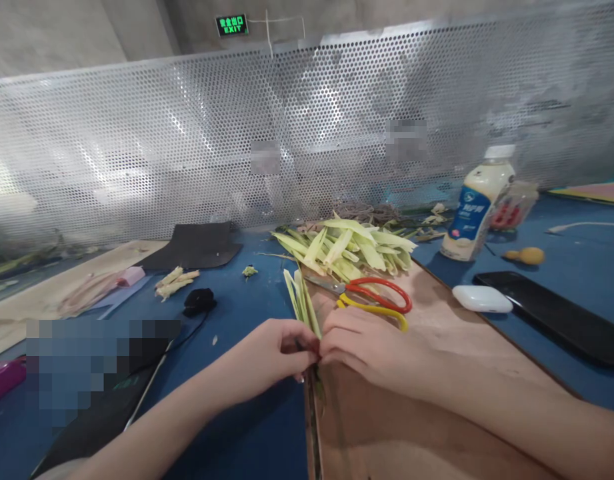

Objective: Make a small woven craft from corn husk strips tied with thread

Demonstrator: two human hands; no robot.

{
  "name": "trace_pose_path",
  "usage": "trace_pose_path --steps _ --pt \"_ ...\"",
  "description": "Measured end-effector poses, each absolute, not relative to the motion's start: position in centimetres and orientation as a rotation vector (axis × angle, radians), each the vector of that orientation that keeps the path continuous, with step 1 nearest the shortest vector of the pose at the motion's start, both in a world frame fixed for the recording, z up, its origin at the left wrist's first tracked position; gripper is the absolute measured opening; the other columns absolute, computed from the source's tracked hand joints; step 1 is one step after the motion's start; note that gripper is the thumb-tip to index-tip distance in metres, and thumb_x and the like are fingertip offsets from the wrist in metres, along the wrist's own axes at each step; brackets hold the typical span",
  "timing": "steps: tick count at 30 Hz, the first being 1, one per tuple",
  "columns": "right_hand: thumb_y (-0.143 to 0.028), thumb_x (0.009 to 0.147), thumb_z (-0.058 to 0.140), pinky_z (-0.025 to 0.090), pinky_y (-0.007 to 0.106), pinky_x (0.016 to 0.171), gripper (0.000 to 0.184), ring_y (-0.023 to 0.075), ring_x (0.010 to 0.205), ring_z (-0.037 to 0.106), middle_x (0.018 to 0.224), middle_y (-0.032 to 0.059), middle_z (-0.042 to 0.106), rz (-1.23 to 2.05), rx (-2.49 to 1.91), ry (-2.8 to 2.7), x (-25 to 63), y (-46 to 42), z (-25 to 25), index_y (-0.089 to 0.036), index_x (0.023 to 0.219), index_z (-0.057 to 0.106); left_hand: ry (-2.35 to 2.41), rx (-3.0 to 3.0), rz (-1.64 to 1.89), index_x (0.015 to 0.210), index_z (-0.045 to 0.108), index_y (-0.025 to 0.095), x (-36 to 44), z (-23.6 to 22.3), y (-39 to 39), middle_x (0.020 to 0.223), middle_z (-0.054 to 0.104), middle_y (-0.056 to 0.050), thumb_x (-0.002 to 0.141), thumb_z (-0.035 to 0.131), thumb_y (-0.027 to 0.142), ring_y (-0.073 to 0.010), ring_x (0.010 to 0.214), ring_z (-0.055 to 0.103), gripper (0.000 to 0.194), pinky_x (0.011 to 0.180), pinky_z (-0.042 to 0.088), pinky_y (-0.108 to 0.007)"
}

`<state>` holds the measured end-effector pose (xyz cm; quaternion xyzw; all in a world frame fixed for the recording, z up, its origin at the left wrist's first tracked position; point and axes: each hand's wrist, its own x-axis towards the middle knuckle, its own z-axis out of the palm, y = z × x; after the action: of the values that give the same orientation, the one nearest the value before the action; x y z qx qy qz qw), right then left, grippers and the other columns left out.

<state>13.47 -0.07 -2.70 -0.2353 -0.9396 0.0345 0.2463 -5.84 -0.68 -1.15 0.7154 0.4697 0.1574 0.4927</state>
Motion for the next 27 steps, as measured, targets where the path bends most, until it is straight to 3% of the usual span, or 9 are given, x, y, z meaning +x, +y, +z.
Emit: trace_pose_path --steps 5,11,16,27 --pt "-0.025 0.089 0.038 0.039 0.029 0.068 0.023 0.0151 0.075 0.048 0.079 0.0041 0.054 0.073 -0.691 -2.596 13.3 0.0 -3.1 -0.015 0.079 0.057 1.181 1.697 0.402 0.083 0.056 0.017 -5.8 -1.2 -0.8 0.063 0.055 0.002 0.072 0.049 0.029 -0.0092 0.053 0.05 0.018 0.036 0.029 -0.014" --pt "-0.023 0.09 0.036 0.038 0.029 0.066 0.022 0.0155 0.073 0.046 0.078 0.0043 0.052 0.061 -0.802 -2.617 13.0 -0.3 -3.2 -0.014 0.078 0.052 1.225 1.74 0.395 0.078 0.056 0.017 -5.3 -0.3 -1.2 0.052 0.048 0.005 0.074 0.046 0.028 -0.0058 0.041 0.037 0.016 0.036 0.028 -0.015" --pt "-0.023 0.089 0.036 0.037 0.029 0.067 0.019 0.0153 0.072 0.044 0.078 0.0038 0.051 0.013 -0.838 -2.606 12.8 -0.4 -3.3 -0.015 0.08 0.05 1.185 1.794 0.398 0.078 0.055 0.017 -5.4 -0.6 -1.0 0.059 0.051 0.004 0.074 0.047 0.026 -0.0082 0.052 0.045 0.013 0.043 0.031 -0.017" --pt "-0.023 0.087 0.04 0.038 0.028 0.065 0.02 0.0152 0.069 0.047 0.072 0.003 0.053 -0.035 -0.832 -2.537 11.9 -0.6 -3.2 -0.014 0.076 0.053 1.21 1.923 0.48 0.068 0.053 0.016 -5.3 -1.4 -1.0 0.055 0.04 0.006 0.071 0.055 0.029 -0.0081 0.054 0.036 0.014 0.049 0.027 -0.019"
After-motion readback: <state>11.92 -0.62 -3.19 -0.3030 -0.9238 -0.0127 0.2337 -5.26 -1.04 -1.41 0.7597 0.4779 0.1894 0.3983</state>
